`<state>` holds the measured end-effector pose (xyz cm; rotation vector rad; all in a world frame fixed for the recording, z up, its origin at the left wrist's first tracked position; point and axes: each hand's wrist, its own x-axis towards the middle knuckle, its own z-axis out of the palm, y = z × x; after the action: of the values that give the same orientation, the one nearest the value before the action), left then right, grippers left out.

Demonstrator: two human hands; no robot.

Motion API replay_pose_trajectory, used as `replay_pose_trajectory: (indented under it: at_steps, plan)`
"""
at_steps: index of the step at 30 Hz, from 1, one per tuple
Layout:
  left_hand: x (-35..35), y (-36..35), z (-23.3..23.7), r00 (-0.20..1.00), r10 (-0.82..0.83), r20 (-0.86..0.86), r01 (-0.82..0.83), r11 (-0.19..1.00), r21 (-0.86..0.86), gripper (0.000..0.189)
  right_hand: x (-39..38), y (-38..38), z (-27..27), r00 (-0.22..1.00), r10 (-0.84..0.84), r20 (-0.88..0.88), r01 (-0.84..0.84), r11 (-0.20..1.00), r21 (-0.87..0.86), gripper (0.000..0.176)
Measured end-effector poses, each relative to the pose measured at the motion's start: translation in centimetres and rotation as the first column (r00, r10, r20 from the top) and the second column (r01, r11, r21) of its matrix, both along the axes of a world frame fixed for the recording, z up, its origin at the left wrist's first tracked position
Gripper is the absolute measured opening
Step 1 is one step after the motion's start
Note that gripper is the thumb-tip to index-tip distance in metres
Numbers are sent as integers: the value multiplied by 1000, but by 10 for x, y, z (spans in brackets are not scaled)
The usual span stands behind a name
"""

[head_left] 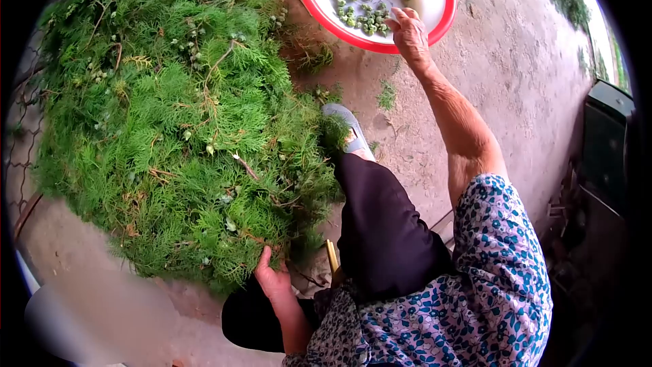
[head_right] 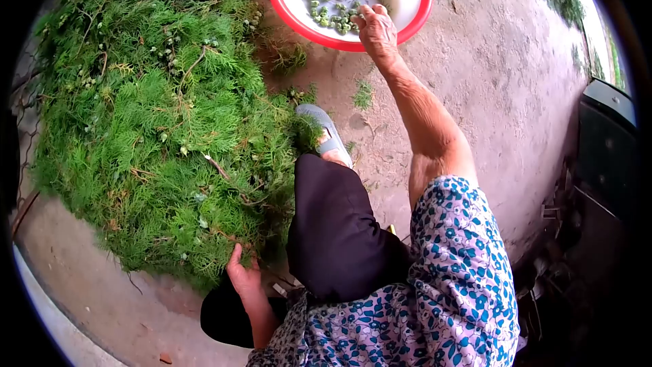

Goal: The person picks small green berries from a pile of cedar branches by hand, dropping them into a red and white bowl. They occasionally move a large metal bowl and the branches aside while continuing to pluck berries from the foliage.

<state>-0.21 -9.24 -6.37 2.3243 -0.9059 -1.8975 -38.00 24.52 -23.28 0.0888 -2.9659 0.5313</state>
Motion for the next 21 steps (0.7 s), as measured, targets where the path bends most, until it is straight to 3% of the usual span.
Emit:
replay_pose_trajectory:
  at_steps: [2, 4, 6, 10, 13, 18, 21]
  plan:
    - [-4, 4, 4, 999, 22, 26, -22, 1000, -12, 30, 12, -6, 0, 990, 85, 115, -76, 994, -79, 36]
    - [-7, 7, 6, 997, 41, 58, -40, 999, -25, 30, 27, -13, 1, 947, 248, 203, -269, 959, 84, 49]
    - [-5, 7, 5, 998, 27, 52, -25, 999, -45, 30, 36, -9, -12, 904, 277, 326, -333, 934, 130, 31]
    - [-7, 9, 7, 998, 51, 27, -49, 997, -55, 31, 60, -5, -16, 924, 237, 299, -289, 947, 142, 13]
    - [-1, 7, 3, 999, 39, -6, -39, 995, -89, 31, 109, 3, -13, 917, 246, 314, -290, 952, 101, 12]
    - [-10, 21, 18, 996, -7, 90, 31, 964, -266, 38, 216, 15, 13, 891, 264, 369, -294, 955, 27, 9]
    - [-10, 26, 24, 998, 9, 65, 12, 947, -320, 39, 257, 15, 21, 791, 298, 535, -335, 942, -29, 19]
